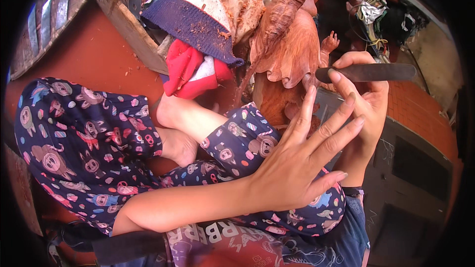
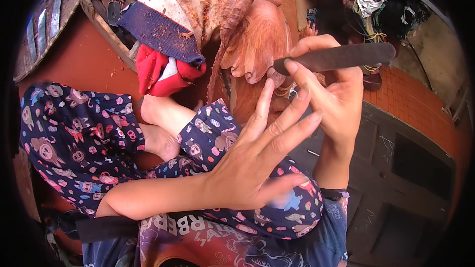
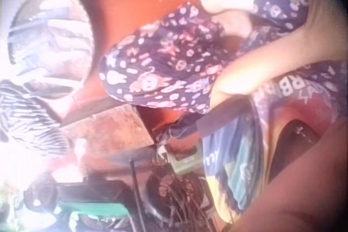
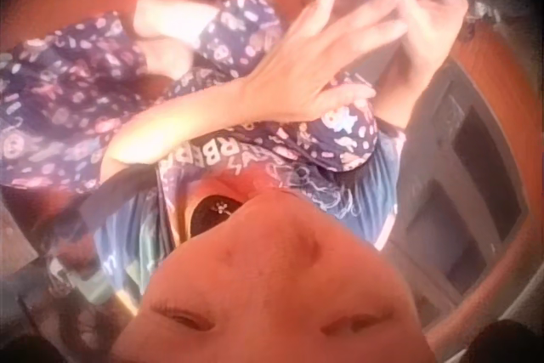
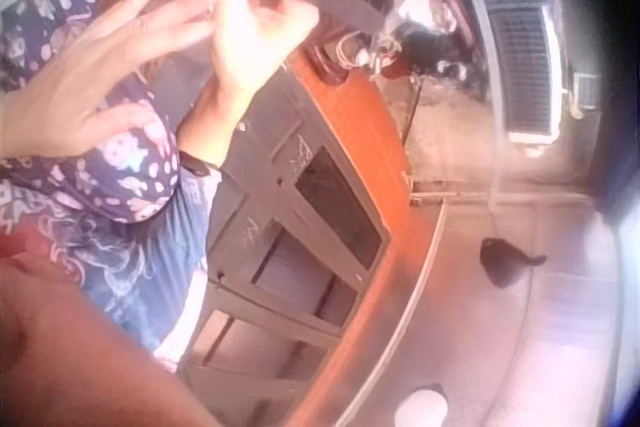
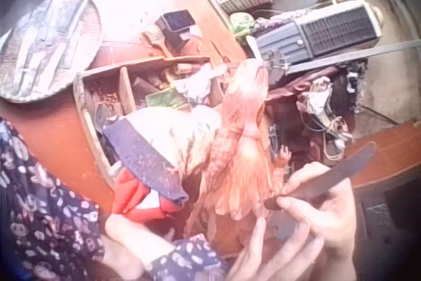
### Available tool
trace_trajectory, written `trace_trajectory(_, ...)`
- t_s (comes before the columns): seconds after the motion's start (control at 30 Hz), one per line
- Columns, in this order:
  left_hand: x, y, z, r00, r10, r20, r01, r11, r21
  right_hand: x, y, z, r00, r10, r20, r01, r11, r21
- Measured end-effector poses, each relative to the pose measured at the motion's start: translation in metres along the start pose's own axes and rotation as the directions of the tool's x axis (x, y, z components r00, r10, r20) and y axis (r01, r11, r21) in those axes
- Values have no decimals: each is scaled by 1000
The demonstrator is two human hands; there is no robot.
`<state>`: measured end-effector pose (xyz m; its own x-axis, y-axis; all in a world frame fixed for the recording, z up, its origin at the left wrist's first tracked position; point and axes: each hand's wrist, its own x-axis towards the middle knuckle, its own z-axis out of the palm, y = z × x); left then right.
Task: The person carves a wooden sculpture of a reclining figure using various carving knives. They switch between different tools to refine details on the figure's torso and limbs, occasionally pausing to select a new knife from a nearby tray.
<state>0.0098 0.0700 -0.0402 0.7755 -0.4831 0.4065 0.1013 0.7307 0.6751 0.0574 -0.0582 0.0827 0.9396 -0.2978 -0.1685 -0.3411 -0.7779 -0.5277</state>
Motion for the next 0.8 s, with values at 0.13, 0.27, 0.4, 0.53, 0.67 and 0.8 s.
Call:
trace_trajectory(0.13,2,-5,2,997,66,-29,-67,997,-47,7,9,11,996,-81,-45,75,990,-117)
trace_trajectory(0.27,9,-17,1,994,75,-85,-81,994,-69,15,11,22,1000,-24,-16,22,993,-119)
trace_trajectory(0.4,11,-21,-2,993,74,-90,-82,992,-98,16,16,22,997,-65,-28,57,971,-232)
trace_trajectory(0.53,12,-23,-1,992,39,-121,-55,990,-130,20,25,23,984,-180,5,171,925,-340)
trace_trajectory(0.67,9,-21,-6,997,8,-82,-19,992,-128,21,22,22,984,-157,88,178,923,-341)
trace_trajectory(0.8,10,-19,-3,990,17,-138,-35,991,-132,24,20,16,985,-111,135,156,906,-394)
